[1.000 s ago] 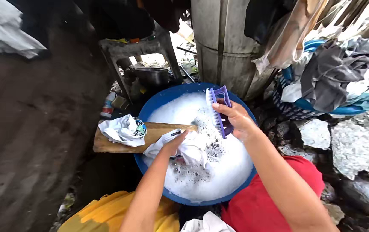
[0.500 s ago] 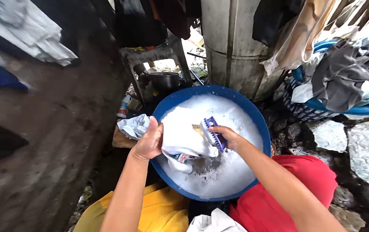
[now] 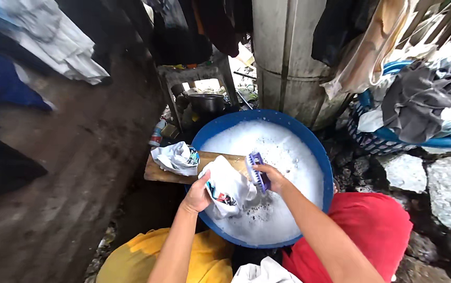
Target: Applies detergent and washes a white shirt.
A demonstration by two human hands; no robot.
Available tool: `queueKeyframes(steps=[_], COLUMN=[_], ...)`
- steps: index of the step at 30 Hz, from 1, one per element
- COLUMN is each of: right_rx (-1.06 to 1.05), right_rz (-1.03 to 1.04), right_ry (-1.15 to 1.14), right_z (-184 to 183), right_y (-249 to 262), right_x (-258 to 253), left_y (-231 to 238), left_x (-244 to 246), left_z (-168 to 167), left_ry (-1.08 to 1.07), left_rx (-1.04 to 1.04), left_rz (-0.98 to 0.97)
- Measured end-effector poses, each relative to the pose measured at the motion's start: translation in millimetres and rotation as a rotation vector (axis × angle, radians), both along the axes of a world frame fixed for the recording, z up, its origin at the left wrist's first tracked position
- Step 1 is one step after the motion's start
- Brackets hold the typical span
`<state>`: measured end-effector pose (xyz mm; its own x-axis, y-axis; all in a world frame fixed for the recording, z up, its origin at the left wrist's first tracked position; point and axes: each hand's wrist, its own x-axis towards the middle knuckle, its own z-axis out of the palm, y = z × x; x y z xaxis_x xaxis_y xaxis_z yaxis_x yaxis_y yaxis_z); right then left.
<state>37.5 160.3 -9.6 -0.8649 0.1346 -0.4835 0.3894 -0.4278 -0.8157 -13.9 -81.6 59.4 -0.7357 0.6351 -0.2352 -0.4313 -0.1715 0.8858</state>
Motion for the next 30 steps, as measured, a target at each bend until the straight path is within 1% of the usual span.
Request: queueKeyframes(steps=[2, 5, 7, 8, 10, 12, 14, 15, 16, 17, 18, 20, 21, 22, 23, 24, 25, 27, 28, 29, 30], right_rx=[-0.079, -0.138, -0.106, -0.075, -0.011, 0.099, 0.266, 0.368, 0.475, 0.577, 0.679, 0.841, 0.908, 0.972, 1.031, 1.069, 1.088, 1.09, 1.087, 1.067, 1.047], right_rz=[-0.01, 0.055, 0.051, 0.012, -0.091, -0.187, -0.252, -0.261, -0.262, -0.235, -0.165, 0.057, 0.191, 0.313, 0.379, 0.401, 0.367, 0.187, 0.081, -0.003, -0.057], right_ry=[0.064, 0.169, 0.192, 0.205, 0.227, 0.194, 0.109, 0.06, 0.021, 0.006, 0.03, 0.179, 0.242, 0.272, 0.267, 0.2, 0.085, -0.146, -0.218, -0.265, -0.288], right_z=[-2, -8, 4, 10, 16, 24, 16, 7, -3, -8, -10, -12, -12, -11, -13, -17, -25, -51, -64, -73, -76], right_y=[-18, -31, -23, -12, 18, 43, 50, 44, 28, 3, -32, -110, -140, -158, -161, -149, -127, -68, -43, -29, -28], right_x=[6, 13, 16, 15, 9, -6, -33, -48, -62, -74, -82, -90, -90, -89, -89, -89, -88, -88, -88, -90, -93], left_y=[-7, -22, -34, -42, -54, -53, -43, -39, -36, -33, -29, -25, -26, -28, -33, -36, -38, -41, -42, -43, -43], left_x=[3, 2, -3, -4, -8, -16, -34, -45, -54, -61, -66, -71, -74, -77, -80, -82, -83, -86, -87, -88, -88], left_z=[13, 23, 25, 27, 28, 24, 7, -9, -25, -39, -48, -56, -58, -62, -64, -66, -65, -69, -73, -75, -75], left_ry=[0.047, 0.139, 0.198, 0.206, 0.162, 0.108, 0.027, -0.019, -0.063, -0.1, -0.131, -0.183, -0.205, -0.231, -0.262, -0.292, -0.315, -0.336, -0.335, -0.334, -0.33], left_rx=[0.073, 0.21, 0.272, 0.262, 0.14, -0.133, -0.435, -0.537, -0.589, -0.597, -0.571, -0.472, -0.431, -0.395, -0.36, -0.341, -0.339, -0.346, -0.349, -0.354, -0.363], left_rz=[-0.039, -0.089, -0.132, -0.125, -0.029, 0.086, 0.152, 0.196, 0.246, 0.306, 0.369, 0.469, 0.513, 0.56, 0.592, 0.609, 0.615, 0.611, 0.609, 0.599, 0.586])
